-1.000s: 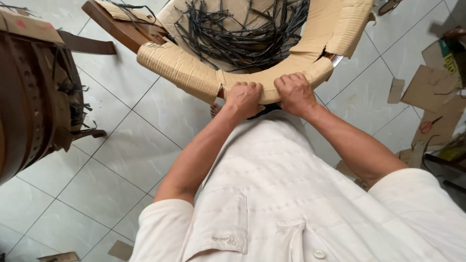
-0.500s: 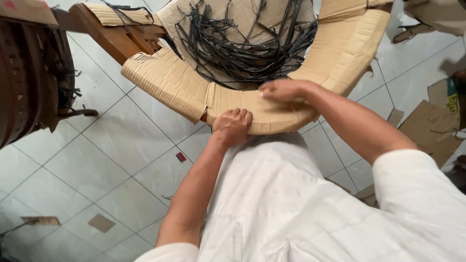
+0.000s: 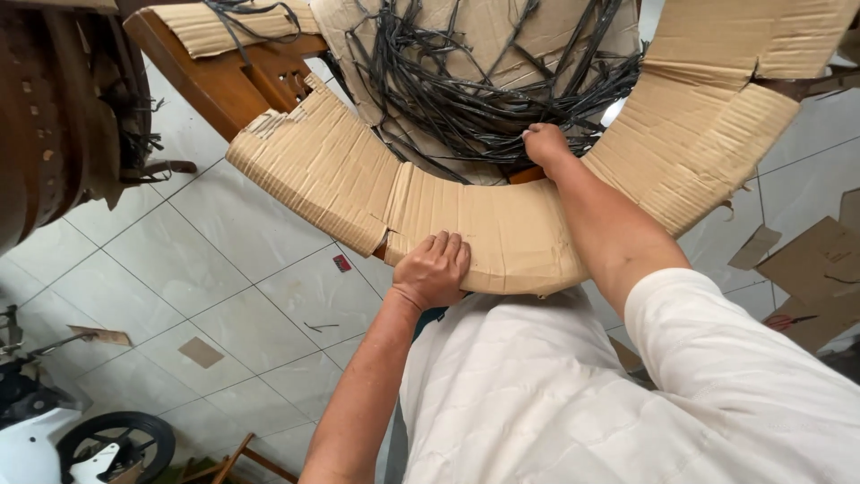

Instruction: Tying black straps onto a wooden chair frame as part of assembly or packaging

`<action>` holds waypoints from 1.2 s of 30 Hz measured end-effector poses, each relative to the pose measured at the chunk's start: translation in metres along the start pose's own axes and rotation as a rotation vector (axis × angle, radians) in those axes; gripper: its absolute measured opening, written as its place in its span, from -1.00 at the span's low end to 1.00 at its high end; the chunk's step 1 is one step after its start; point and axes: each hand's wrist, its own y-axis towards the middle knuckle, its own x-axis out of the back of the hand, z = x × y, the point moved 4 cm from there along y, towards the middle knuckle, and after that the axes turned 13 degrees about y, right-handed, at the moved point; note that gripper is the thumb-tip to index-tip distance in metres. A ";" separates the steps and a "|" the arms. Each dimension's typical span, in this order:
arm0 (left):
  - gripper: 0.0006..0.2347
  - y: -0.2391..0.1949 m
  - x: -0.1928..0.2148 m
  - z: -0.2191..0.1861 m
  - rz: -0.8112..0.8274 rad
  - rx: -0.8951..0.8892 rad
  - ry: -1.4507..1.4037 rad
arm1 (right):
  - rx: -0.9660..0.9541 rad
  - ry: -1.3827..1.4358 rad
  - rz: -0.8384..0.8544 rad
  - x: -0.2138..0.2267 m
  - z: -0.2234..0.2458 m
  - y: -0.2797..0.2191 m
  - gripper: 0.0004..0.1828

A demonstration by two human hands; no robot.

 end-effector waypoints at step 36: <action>-0.71 0.059 0.000 0.036 0.659 0.988 -1.697 | 0.287 1.562 -0.331 -0.056 -0.041 -0.484 -0.56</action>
